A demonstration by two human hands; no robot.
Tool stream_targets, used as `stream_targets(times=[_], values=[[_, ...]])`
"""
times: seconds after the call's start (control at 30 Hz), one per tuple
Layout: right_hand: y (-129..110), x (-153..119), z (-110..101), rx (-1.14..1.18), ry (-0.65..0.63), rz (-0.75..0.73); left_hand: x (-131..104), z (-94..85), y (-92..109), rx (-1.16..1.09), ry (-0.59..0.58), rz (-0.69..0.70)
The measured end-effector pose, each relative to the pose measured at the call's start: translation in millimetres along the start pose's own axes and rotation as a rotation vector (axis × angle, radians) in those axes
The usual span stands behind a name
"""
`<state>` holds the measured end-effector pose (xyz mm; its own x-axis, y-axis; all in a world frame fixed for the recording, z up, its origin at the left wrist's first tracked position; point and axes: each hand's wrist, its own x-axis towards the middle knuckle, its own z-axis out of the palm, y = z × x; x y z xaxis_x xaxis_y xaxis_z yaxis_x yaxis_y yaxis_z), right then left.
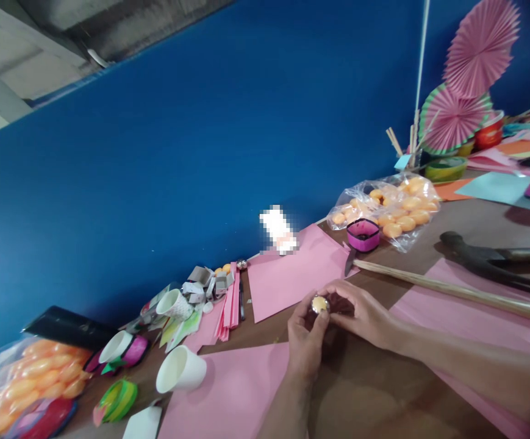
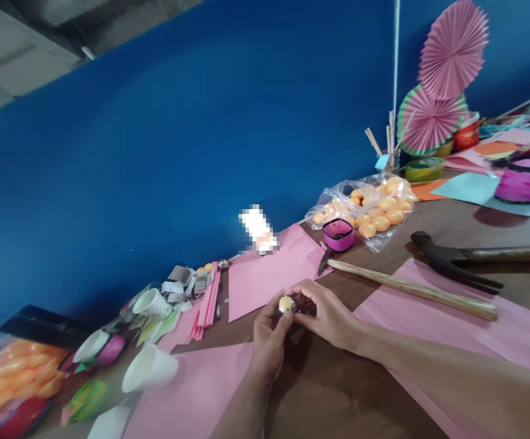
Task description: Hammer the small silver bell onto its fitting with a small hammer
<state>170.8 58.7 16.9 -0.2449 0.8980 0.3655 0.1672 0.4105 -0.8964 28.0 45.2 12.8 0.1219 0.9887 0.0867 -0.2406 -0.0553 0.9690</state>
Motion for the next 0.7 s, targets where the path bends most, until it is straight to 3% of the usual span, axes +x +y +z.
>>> stream_targets(times=[0.27, 0.7], values=[[-1.2, 0.7, -1.2, -0.091, -0.023, -0.097, 0.3, -1.8, -1.3, 0.050, 0.024, -0.004], [-1.5, -0.4, -1.0, -0.142, -0.007, -0.099, 2.3, -5.8, -4.8, 0.074, -0.001, -0.023]])
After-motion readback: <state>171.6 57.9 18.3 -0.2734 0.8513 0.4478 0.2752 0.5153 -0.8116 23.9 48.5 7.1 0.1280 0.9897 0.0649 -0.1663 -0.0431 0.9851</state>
